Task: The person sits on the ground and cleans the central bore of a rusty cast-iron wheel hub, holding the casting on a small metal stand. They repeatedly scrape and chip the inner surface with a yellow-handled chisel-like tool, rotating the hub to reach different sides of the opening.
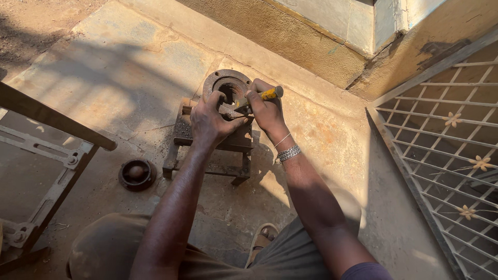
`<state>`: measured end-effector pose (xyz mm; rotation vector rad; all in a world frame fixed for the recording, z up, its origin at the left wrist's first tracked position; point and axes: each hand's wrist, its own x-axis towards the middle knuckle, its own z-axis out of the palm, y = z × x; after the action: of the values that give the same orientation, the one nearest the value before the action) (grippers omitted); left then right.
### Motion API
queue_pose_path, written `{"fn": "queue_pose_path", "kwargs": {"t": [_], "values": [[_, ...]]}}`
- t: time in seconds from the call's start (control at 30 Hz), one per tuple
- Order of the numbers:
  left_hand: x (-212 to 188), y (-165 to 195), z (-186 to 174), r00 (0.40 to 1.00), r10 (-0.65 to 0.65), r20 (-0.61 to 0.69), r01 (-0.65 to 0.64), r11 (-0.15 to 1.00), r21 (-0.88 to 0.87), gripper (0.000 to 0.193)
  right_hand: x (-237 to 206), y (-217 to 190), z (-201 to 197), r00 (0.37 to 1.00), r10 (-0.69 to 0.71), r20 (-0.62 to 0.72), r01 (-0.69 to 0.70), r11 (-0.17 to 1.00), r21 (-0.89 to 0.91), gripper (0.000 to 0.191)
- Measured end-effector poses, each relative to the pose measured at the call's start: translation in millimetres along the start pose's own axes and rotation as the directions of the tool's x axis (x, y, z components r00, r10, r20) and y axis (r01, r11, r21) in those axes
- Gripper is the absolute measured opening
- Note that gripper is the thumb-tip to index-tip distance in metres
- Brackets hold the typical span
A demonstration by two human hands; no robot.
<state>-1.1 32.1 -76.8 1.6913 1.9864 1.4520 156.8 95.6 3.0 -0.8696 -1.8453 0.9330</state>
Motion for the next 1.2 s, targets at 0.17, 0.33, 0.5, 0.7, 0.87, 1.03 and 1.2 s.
{"fn": "queue_pose_path", "kwargs": {"t": [0.17, 0.33, 0.5, 0.7, 0.87, 1.03, 1.2], "values": [[0, -1, 1, 0.999, -0.008, 0.032, 0.009, 1.0, -0.012, 0.081, 2, 7, -5, 0.996, -0.077, -0.043, 0.078, 0.997, 0.011, 0.028], [2, -4, -1, 0.999, -0.003, 0.039, 0.004, 1.0, -0.02, 0.08, -1, 9, -2, 0.997, -0.063, -0.042, 0.056, 0.987, -0.151, 0.026], [3, -6, -2, 0.999, 0.037, -0.001, -0.037, 0.999, -0.024, 0.081, 1, 5, -4, 0.998, -0.067, -0.016, 0.063, 0.987, -0.15, 0.029], [4, -5, -2, 0.999, -0.006, 0.05, 0.005, 1.0, 0.007, 0.083, 1, 0, 0, 0.999, 0.045, -0.003, -0.045, 0.998, -0.035, 0.029], [2, -4, -4, 0.999, 0.004, 0.033, -0.003, 1.0, -0.022, 0.081, -3, -7, -1, 0.996, -0.028, -0.082, 0.02, 0.995, -0.098, 0.028], [3, -6, -3, 0.999, 0.029, 0.03, -0.028, 0.999, -0.026, 0.079, -6, -8, -10, 0.997, -0.033, -0.064, 0.021, 0.983, -0.181, 0.027], [3, -7, 1, 0.999, 0.05, 0.007, -0.049, 0.998, -0.03, 0.081, -1, -2, -9, 0.998, -0.03, -0.053, 0.025, 0.996, -0.091, 0.03]]}}
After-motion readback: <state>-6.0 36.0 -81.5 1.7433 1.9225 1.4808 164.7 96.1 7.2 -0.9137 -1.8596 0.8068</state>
